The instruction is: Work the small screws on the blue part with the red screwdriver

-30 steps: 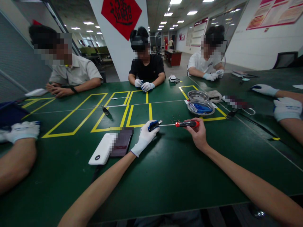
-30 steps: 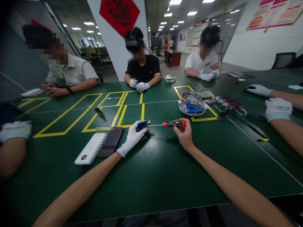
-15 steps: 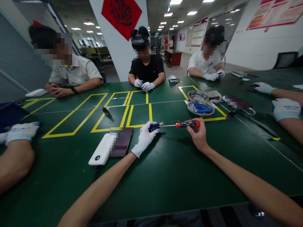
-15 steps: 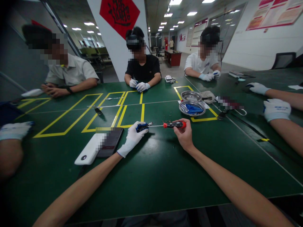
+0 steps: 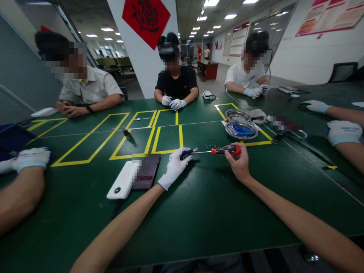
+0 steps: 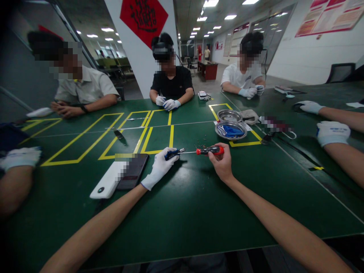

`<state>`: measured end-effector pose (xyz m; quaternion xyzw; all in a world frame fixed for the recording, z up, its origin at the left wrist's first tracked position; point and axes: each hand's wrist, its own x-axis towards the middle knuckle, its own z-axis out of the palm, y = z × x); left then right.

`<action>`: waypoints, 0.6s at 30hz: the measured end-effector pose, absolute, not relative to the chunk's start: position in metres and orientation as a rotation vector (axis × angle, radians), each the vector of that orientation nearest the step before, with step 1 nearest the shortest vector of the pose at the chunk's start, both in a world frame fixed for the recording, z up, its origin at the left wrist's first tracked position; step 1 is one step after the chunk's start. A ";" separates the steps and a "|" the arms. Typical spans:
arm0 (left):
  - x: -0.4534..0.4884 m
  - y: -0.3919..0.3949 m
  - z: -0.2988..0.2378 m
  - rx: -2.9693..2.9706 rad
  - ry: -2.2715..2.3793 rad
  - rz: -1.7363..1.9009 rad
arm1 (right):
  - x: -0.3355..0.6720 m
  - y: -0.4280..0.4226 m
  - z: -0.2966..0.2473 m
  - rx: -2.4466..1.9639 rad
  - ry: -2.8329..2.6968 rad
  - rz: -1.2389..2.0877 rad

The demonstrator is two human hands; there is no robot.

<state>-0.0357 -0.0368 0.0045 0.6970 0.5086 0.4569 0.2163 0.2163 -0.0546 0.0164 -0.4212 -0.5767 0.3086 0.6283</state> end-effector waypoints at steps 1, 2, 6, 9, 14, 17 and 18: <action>-0.036 -0.037 0.005 1.931 1.414 1.262 | 0.216 -0.055 0.018 -0.966 -1.315 0.704; -0.035 -0.038 0.006 1.927 1.417 1.259 | 0.216 -0.056 0.019 -0.961 -1.309 0.699; -0.035 -0.039 0.006 1.886 1.431 1.279 | 0.216 -0.056 0.019 -0.923 -1.280 0.683; -0.035 -0.036 0.002 1.812 1.400 1.322 | 0.217 -0.052 0.015 -0.932 -1.248 0.672; -0.041 -0.020 -0.008 1.451 1.272 1.469 | 0.221 -0.043 0.008 -0.924 -1.152 0.686; -0.047 -0.011 -0.013 1.229 1.218 1.510 | 0.223 -0.041 0.006 -0.936 -1.113 0.718; -0.048 -0.009 -0.014 1.150 1.198 1.512 | 0.223 -0.041 0.006 -0.949 -1.113 0.731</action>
